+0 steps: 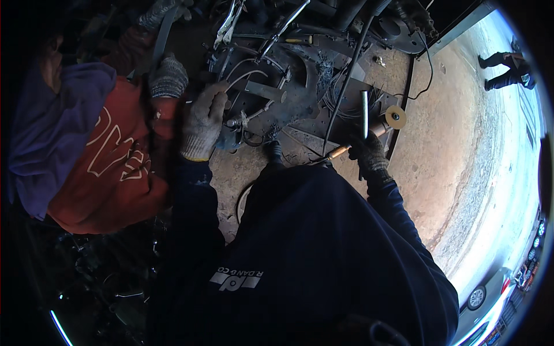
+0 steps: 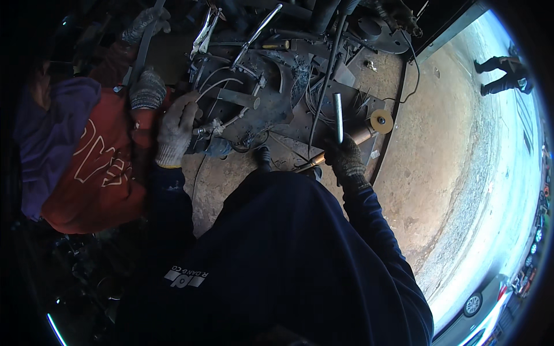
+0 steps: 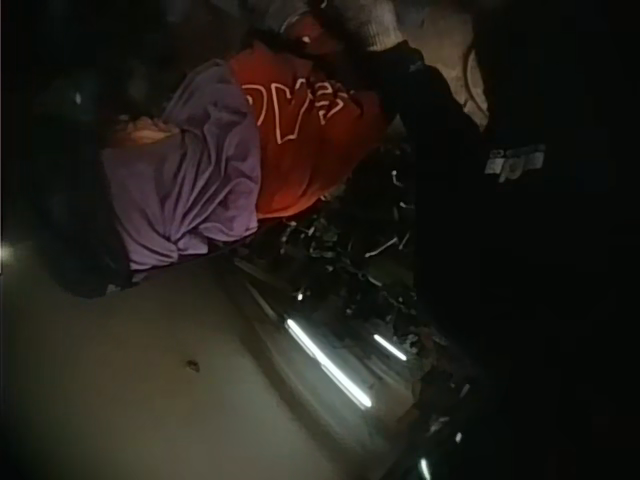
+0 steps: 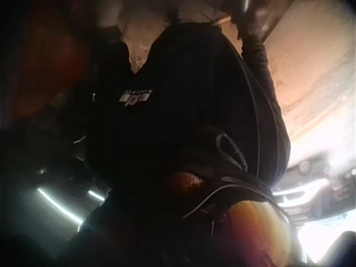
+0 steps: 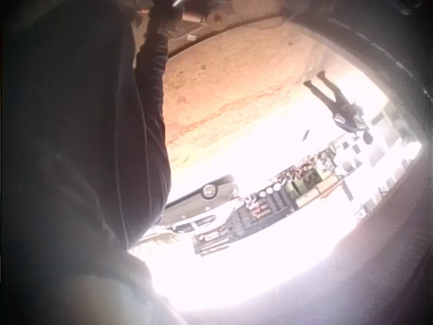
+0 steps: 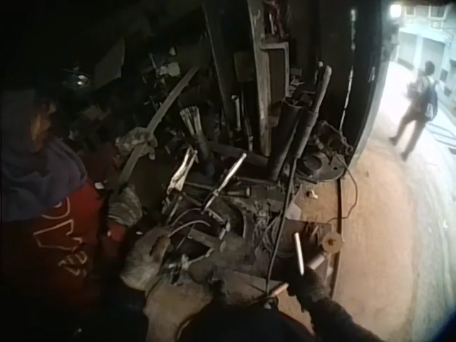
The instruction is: The person aligns and clamps metal pieces onto a metal frame using locking pliers, welds the joints using an arc welder, and grinds the metal using an angle grinder.
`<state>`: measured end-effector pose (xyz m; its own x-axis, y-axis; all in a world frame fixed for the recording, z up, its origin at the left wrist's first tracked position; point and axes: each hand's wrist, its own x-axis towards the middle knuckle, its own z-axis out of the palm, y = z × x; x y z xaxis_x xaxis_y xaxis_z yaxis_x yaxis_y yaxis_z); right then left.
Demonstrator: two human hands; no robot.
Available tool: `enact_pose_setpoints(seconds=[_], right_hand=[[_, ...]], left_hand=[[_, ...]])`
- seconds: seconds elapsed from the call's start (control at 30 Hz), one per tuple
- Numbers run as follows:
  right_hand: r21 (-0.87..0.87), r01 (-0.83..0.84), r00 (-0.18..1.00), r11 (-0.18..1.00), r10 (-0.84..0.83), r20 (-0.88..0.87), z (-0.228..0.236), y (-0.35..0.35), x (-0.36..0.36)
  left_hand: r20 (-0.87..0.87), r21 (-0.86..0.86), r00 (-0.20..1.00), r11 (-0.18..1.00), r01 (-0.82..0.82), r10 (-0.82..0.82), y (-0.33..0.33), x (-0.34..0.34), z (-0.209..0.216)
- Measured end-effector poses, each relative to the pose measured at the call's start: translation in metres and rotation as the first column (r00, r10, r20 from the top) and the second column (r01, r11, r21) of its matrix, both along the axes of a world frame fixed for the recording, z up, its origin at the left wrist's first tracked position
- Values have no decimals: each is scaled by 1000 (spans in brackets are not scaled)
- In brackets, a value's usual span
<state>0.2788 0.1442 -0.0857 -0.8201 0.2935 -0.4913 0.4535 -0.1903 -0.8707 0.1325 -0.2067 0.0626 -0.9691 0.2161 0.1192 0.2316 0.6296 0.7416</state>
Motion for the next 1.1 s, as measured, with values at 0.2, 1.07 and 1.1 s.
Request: enact_pose_setpoints(seconds=[0.2, 1.07, 1.1], right_hand=[[49, -46, 997, 998, 43, 62, -12, 5, 4], [4, -21, 989, 1000, 20, 145, -34, 7, 27], [-18, -14, 990, 1000, 17, 142, -33, 8, 28]], left_hand=[[68, 20, 997, 999, -25, 23, -1, -6, -9], [61, -95, 998, 995, -16, 22, 17, 29, 90], [60, -97, 998, 995, -24, 30, 8, 38, 84]])
